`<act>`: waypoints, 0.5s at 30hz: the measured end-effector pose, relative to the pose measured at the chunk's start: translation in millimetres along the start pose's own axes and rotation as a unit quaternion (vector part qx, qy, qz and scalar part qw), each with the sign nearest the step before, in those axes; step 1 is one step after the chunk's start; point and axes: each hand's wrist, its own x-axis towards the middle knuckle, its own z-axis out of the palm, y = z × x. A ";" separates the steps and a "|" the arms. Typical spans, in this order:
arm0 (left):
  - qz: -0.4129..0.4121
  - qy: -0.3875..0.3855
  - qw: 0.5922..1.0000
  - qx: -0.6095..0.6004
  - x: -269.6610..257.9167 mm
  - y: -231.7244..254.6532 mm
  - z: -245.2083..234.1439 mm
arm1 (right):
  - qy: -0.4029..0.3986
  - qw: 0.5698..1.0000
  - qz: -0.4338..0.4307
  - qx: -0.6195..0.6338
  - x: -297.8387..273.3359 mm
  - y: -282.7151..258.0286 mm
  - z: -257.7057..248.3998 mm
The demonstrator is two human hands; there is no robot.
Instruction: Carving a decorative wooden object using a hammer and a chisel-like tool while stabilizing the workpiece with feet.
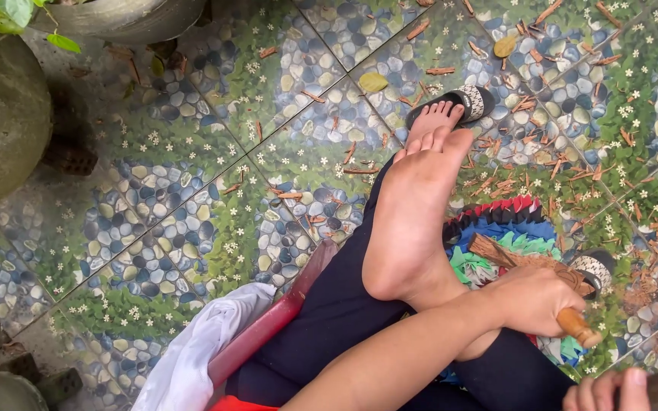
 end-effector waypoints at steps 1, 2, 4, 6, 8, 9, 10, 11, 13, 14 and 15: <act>-0.004 -0.047 0.999 0.027 0.6 0.8 -0.8 | -0.003 1.000 -0.003 -0.001 3.1 -6.3 22.8; -0.004 -0.046 0.998 0.030 0.8 -2.4 -1.6 | -0.004 1.000 -0.005 0.001 14.9 -14.8 34.7; 0.013 -0.070 0.996 0.047 2.6 -7.8 1.3 | 0.028 0.998 -0.048 0.005 38.2 -31.4 53.6; 0.035 -0.042 0.998 0.003 -1.0 -3.2 -15.0 | 0.040 0.998 -0.056 -0.007 79.4 4.7 46.4; 0.060 -0.024 0.997 -0.045 -2.1 6.7 -40.1 | 0.062 0.996 -0.062 -0.017 99.4 20.8 50.7; 0.024 -0.054 0.982 -0.178 -2.2 13.6 -57.9 | 0.030 0.997 -0.057 0.031 99.5 19.2 60.0; -0.020 -0.080 0.947 -0.310 -1.8 20.2 -76.3 | -0.005 0.996 -0.050 0.076 100.2 16.2 69.4; -0.022 -0.090 0.945 -0.314 11.2 15.1 -76.8 | 0.004 0.996 -0.046 0.077 107.3 17.2 66.4; -0.090 -0.017 0.975 -0.202 26.6 3.8 -77.6 | 0.028 0.999 -0.004 0.025 114.0 26.2 65.0; -0.092 -0.025 0.975 -0.201 40.6 -8.2 -75.9 | 0.034 0.999 -0.001 0.029 115.7 30.0 66.0; -0.073 0.022 0.968 -0.239 53.9 -19.9 -74.6 | 0.044 0.999 -0.018 0.027 116.9 33.4 67.9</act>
